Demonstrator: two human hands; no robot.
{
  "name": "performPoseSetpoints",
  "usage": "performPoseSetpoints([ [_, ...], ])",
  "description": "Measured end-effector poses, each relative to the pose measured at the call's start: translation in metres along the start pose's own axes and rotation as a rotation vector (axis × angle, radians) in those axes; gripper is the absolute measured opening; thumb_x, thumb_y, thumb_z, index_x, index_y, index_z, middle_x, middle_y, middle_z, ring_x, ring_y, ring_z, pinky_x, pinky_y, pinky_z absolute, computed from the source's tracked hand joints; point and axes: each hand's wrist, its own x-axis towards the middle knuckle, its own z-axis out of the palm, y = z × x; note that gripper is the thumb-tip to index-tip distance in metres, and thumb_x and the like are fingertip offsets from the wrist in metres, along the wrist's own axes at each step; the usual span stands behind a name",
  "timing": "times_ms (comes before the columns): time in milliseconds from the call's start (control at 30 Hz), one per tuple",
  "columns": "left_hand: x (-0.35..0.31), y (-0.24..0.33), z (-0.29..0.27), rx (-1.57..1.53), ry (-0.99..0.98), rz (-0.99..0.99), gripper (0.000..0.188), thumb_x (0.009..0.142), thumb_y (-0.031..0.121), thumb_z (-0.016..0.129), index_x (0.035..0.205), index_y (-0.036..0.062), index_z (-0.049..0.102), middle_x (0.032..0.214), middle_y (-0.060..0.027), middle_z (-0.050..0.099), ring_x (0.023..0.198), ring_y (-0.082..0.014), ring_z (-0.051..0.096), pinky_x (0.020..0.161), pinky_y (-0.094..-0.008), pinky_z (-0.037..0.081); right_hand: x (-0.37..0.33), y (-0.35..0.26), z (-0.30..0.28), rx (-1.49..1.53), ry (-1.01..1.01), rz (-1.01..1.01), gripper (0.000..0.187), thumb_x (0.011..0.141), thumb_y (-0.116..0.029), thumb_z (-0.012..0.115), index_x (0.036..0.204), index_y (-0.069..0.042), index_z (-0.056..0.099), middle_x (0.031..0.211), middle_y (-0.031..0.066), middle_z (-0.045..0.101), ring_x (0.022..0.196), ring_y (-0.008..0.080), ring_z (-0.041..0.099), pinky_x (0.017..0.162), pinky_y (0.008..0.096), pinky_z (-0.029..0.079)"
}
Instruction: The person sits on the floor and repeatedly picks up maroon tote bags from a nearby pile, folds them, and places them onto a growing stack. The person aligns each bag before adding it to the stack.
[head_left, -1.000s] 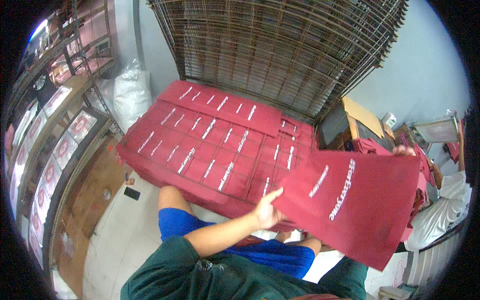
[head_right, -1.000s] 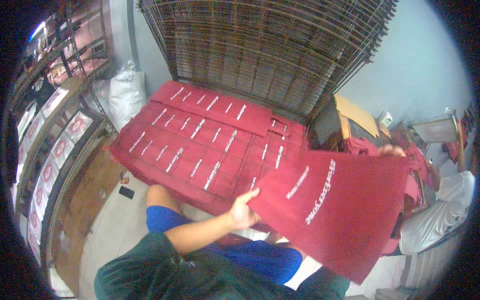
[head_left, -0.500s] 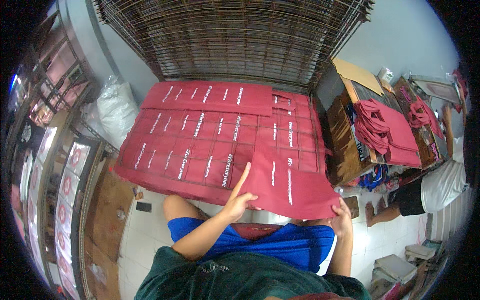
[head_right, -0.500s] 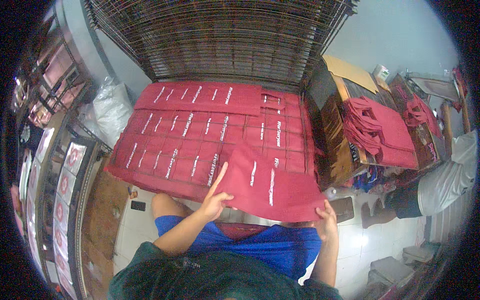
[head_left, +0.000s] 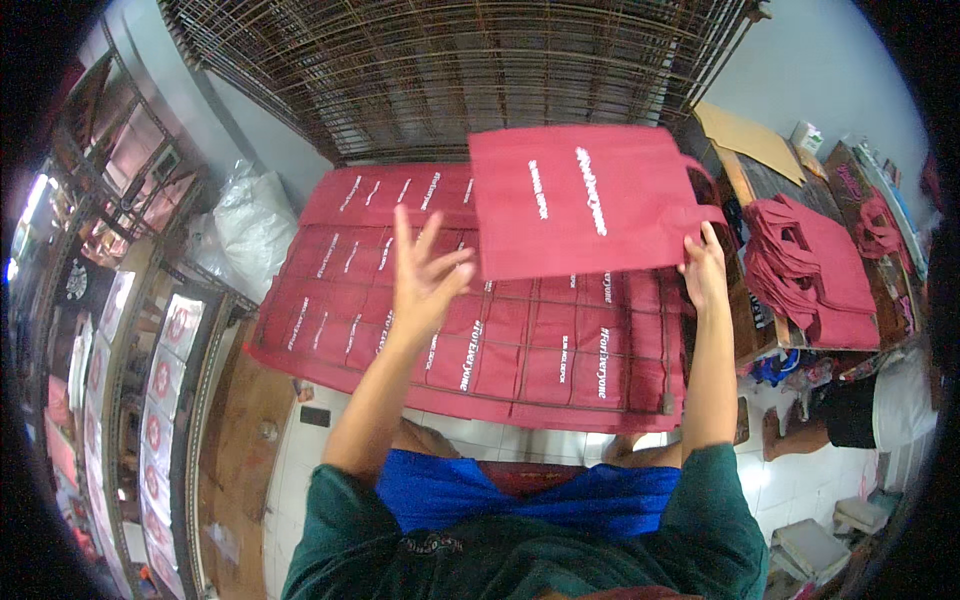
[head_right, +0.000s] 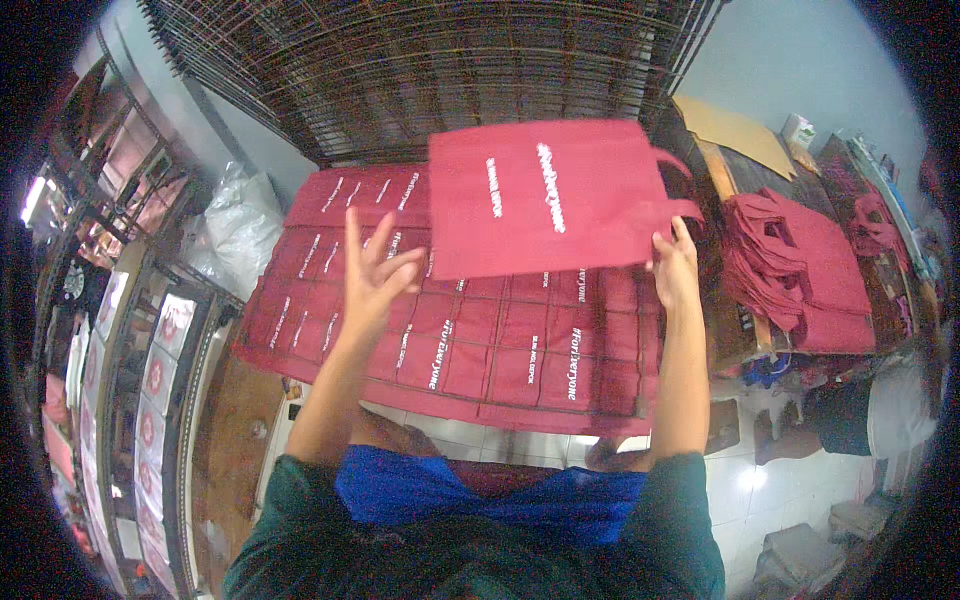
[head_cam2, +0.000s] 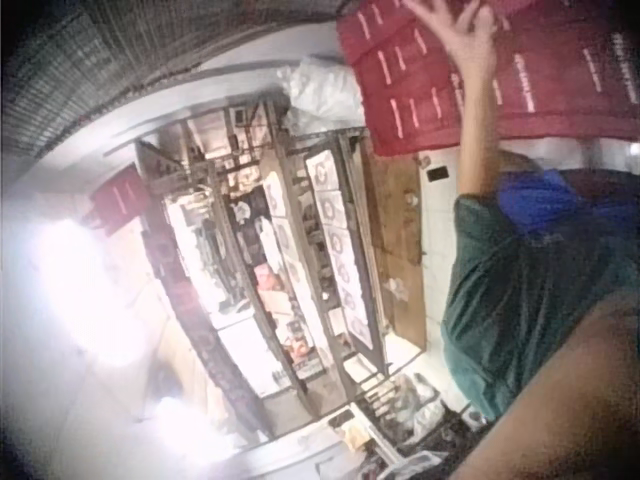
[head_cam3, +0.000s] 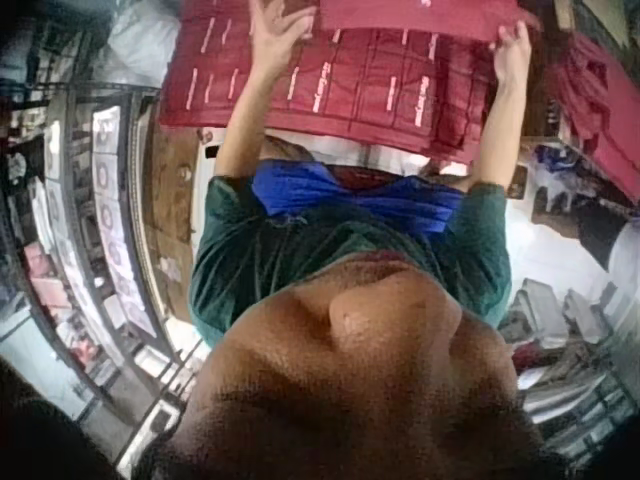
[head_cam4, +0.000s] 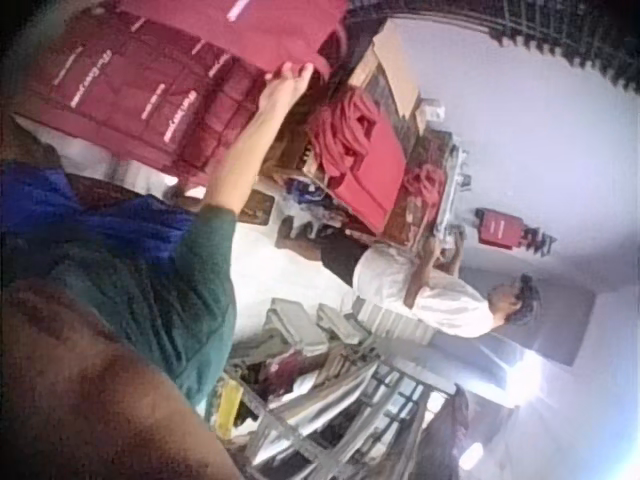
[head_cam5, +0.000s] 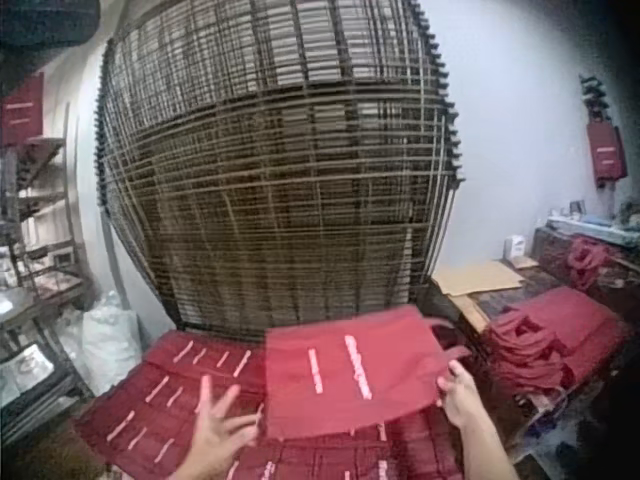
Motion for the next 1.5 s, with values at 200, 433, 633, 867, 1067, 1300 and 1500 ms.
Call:
performPoseSetpoints([
  [200, -0.162, -0.062, -0.127, 0.876, 0.098, -0.020, 0.061, 0.078, 0.015, 0.070, 0.131, 0.0001, 0.045, 0.127, -0.0187, 0.052, 0.118, -0.0302, 0.050, 0.093, -0.0380, 0.043, 0.110, 0.093, -0.046, -0.029, 0.165, 0.099, 0.049, 0.087, -0.001, 0.046, 0.134, -0.013, 0.039, 0.111, 0.0010, 0.055, 0.086, 0.0111, 0.054, 0.056, 0.0277, 0.043],
  [433, -0.275, -0.082, -0.126, 1.185, -0.009, -0.217, 0.050, 0.072, 0.041, 0.070, 0.108, 0.0072, 0.062, 0.123, -0.0153, 0.052, 0.120, -0.0372, 0.042, 0.101, -0.0498, 0.031, 0.168, 0.158, -0.093, -0.297, 0.404, 0.241, 0.059, 0.084, 0.000, 0.039, 0.141, -0.013, 0.033, 0.121, 0.0067, 0.052, 0.086, 0.0176, 0.056, 0.065, 0.0307, 0.053],
  [633, -0.257, -0.085, -0.141, 1.243, -0.040, -0.230, 0.050, 0.072, 0.044, 0.067, 0.108, 0.0098, 0.063, 0.115, -0.0129, 0.054, 0.109, -0.0336, 0.046, 0.095, -0.0465, 0.030, 0.179, 0.147, -0.084, -0.400, 0.335, 0.331, 0.056, 0.088, -0.003, 0.036, 0.143, -0.012, 0.029, 0.131, 0.0068, 0.046, 0.098, 0.0203, 0.055, 0.071, 0.0346, 0.052],
  [867, -0.247, -0.091, -0.144, 1.206, -0.051, -0.226, 0.048, 0.072, 0.044, 0.065, 0.105, 0.0091, 0.063, 0.114, -0.0132, 0.054, 0.109, -0.0326, 0.046, 0.095, -0.0463, 0.029, 0.188, 0.155, -0.101, -0.447, 0.341, 0.358, 0.056, 0.089, -0.005, 0.037, 0.144, -0.009, 0.028, 0.131, 0.0067, 0.047, 0.104, 0.0210, 0.054, 0.079, 0.0360, 0.051],
  [1067, -0.250, -0.090, -0.143, 1.215, -0.047, -0.239, 0.051, 0.072, 0.048, 0.064, 0.105, 0.0088, 0.064, 0.112, -0.0138, 0.055, 0.107, -0.0326, 0.047, 0.094, -0.0459, 0.030, 0.181, 0.154, -0.098, -0.501, 0.336, 0.379, 0.059, 0.088, -0.002, 0.038, 0.145, -0.006, 0.024, 0.130, 0.0102, 0.047, 0.105, 0.0228, 0.053, 0.081, 0.0376, 0.051],
  [1300, -0.250, -0.090, -0.144, 1.184, -0.030, -0.235, 0.050, 0.073, 0.047, 0.064, 0.105, 0.0088, 0.064, 0.112, -0.0137, 0.055, 0.108, -0.0322, 0.047, 0.094, -0.0461, 0.030, 0.177, 0.165, -0.104, -0.481, 0.480, 0.332, 0.058, 0.081, -0.009, 0.043, 0.137, -0.002, 0.036, 0.135, 0.0137, 0.044, 0.111, 0.0283, 0.053, 0.078, 0.0395, 0.054],
  [1500, -0.258, -0.090, -0.146, 1.186, -0.024, -0.210, 0.048, 0.072, 0.044, 0.067, 0.107, 0.0106, 0.063, 0.113, -0.0126, 0.054, 0.109, -0.0322, 0.046, 0.093, -0.0460, 0.031, 0.139, 0.150, -0.103, -1.073, 0.549, 0.081, 0.056, 0.085, -0.026, 0.057, 0.134, -0.005, 0.041, 0.132, 0.0209, 0.048, 0.116, 0.0352, 0.051, 0.095, 0.0420, 0.041],
])
